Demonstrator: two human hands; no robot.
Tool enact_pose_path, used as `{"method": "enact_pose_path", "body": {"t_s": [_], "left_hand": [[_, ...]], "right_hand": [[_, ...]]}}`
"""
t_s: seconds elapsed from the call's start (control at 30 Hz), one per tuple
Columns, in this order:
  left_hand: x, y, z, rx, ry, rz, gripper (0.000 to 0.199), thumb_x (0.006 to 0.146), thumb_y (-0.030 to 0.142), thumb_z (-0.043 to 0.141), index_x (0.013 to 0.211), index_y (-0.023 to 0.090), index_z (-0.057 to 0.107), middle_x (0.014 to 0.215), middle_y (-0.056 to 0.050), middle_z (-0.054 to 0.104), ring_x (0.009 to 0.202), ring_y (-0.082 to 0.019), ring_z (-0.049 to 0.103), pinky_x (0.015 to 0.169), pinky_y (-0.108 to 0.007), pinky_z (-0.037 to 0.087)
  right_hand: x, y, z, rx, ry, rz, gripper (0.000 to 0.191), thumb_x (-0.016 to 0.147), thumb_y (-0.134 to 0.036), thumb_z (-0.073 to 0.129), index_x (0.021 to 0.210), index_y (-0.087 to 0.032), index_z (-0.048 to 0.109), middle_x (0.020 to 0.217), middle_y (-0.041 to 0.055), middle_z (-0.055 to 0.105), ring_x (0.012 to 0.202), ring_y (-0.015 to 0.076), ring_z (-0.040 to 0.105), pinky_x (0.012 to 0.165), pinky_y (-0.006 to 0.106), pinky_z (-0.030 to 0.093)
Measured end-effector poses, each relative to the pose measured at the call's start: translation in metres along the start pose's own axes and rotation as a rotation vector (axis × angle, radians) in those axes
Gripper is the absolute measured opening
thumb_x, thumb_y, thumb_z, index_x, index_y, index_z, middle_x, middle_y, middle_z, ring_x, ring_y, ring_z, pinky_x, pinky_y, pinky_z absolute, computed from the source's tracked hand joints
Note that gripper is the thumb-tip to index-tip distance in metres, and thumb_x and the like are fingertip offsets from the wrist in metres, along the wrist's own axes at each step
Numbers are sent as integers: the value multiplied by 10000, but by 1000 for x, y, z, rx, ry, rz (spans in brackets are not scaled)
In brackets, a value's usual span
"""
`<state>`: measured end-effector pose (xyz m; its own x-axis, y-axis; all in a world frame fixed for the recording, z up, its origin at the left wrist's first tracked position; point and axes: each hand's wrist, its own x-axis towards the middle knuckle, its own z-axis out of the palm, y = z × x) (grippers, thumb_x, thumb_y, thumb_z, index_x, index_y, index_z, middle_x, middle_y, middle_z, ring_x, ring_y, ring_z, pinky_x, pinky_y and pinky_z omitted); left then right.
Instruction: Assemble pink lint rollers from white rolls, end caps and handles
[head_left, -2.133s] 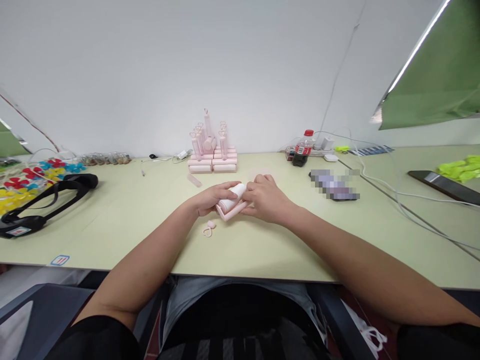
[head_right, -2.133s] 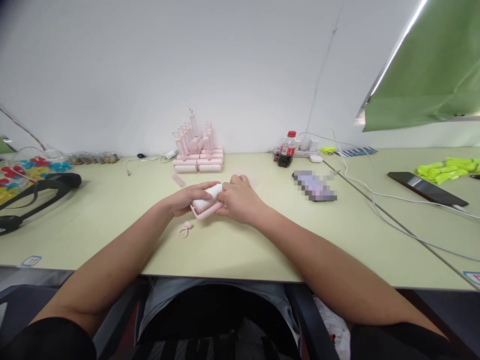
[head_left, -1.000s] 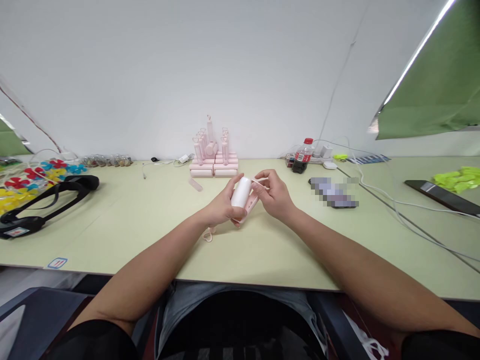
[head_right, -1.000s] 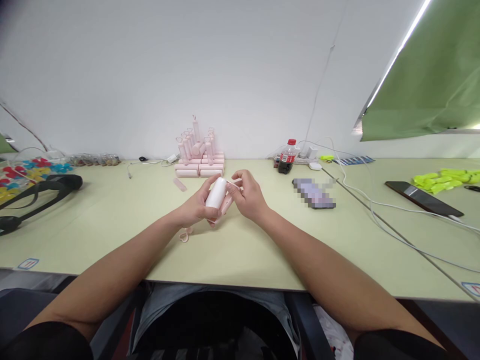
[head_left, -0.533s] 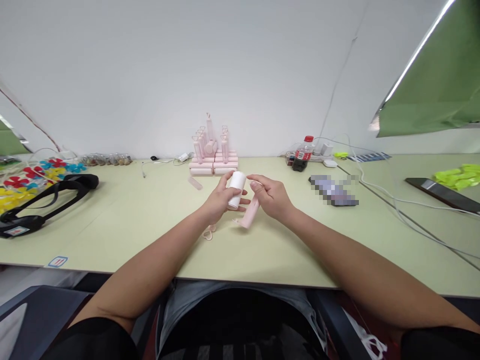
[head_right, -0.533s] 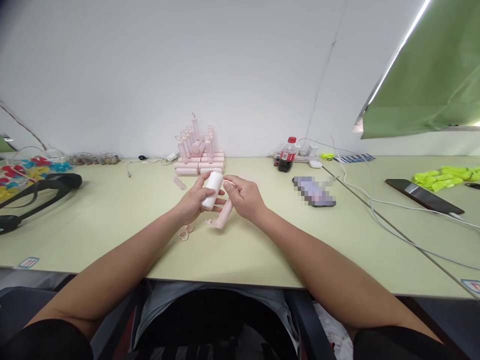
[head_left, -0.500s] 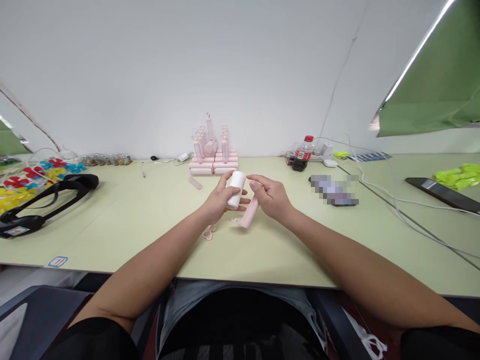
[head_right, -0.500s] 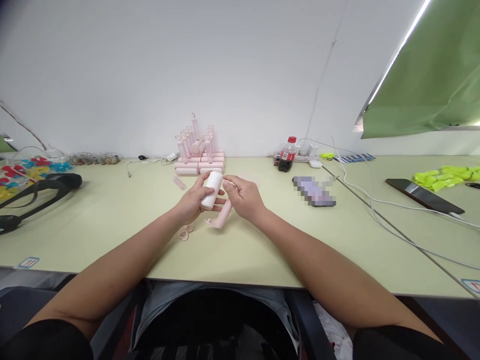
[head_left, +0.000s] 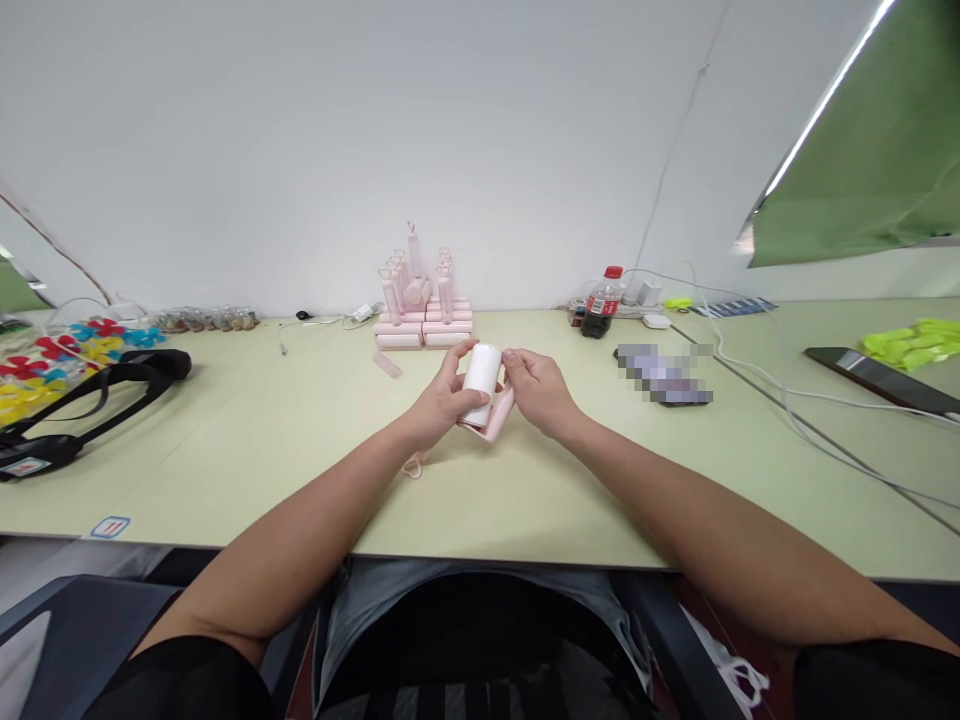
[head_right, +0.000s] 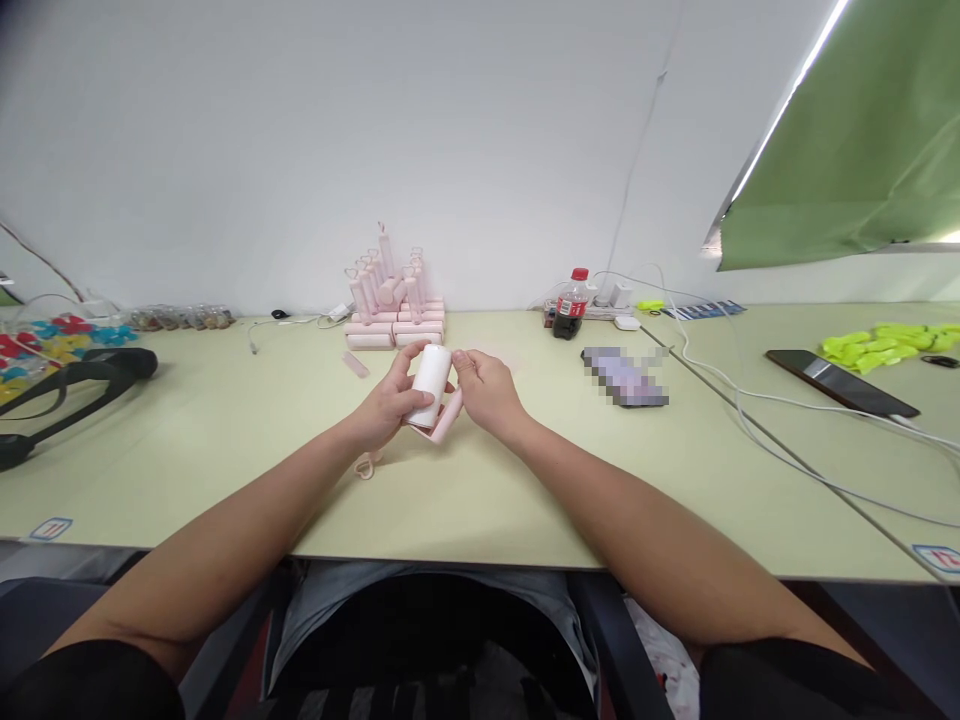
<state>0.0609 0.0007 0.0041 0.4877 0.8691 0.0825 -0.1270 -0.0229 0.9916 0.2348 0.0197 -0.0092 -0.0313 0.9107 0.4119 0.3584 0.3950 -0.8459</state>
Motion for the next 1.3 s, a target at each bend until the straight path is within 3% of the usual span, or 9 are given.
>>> {"method": "enact_pose_path", "body": {"t_s": [0.1,0.23,0.43,0.53,0.7,0.87,1.03,1.13,1.3], "left_hand": [[-1,4,-8,116,-60,10,905,716,276,672,1471,307,174,1058,-48,644,774,-182,642,678,-301,474],[-2,10,-22,309,-159,42,851,723,232,619,1469,314,216,1101,-65,615,768,-178,624,615,-271,459],[-6,17,-35,607,-250,121,785,764,240,604,1493,287,319,1069,-60,631,669,-135,573,612,-265,463],[-6,17,-34,786,-209,203,700,844,348,587,1499,266,355,1151,-75,638,827,-188,614,719,-289,488],[-3,12,-26,950,-172,252,675,932,585,444,1509,246,348,1316,-83,607,1089,-251,600,911,-328,459],[-5,11,-14,948,-147,215,542,967,630,310,1333,286,513,1146,-14,682,981,-222,638,841,-316,451],[-5,11,-15,1047,-109,165,555,941,675,316,1134,207,542,946,-39,665,803,-212,612,684,-301,421],[-4,12,-18,1079,-127,179,522,930,680,344,1015,199,527,928,-36,644,773,-200,591,654,-293,399],[-4,16,-18,1106,-117,166,513,923,685,361,1005,206,526,950,-27,642,792,-199,599,653,-291,388]], "right_hand": [[0,-6,-4,249,-186,261,414,955,-563,446,799,-196,556,660,9,568,451,114,461,371,235,372],[1,-16,-18,540,-462,532,252,986,-408,471,937,-186,578,849,59,668,522,135,629,384,237,493],[1,-16,-25,689,-663,564,386,1010,-451,428,1066,-142,653,978,120,734,788,191,743,671,294,636],[1,-12,-24,681,-669,534,342,980,-420,524,1085,-132,675,1082,132,731,937,212,735,782,322,637],[1,-10,-23,610,-687,513,351,862,-427,709,1060,-137,696,1060,109,736,933,194,726,787,286,637],[-2,-10,-16,549,-660,487,318,764,-361,812,979,-161,691,1007,70,726,913,170,708,738,239,637],[-3,-10,-14,488,-522,451,418,646,-399,884,721,-171,541,778,-9,655,749,146,696,712,315,650],[-3,-10,-15,485,-513,388,507,607,-441,893,677,-175,467,719,-39,614,705,133,685,745,360,646],[-5,-12,-15,440,-480,328,523,593,-476,885,694,-177,468,736,-37,621,721,147,690,771,397,632]]}}
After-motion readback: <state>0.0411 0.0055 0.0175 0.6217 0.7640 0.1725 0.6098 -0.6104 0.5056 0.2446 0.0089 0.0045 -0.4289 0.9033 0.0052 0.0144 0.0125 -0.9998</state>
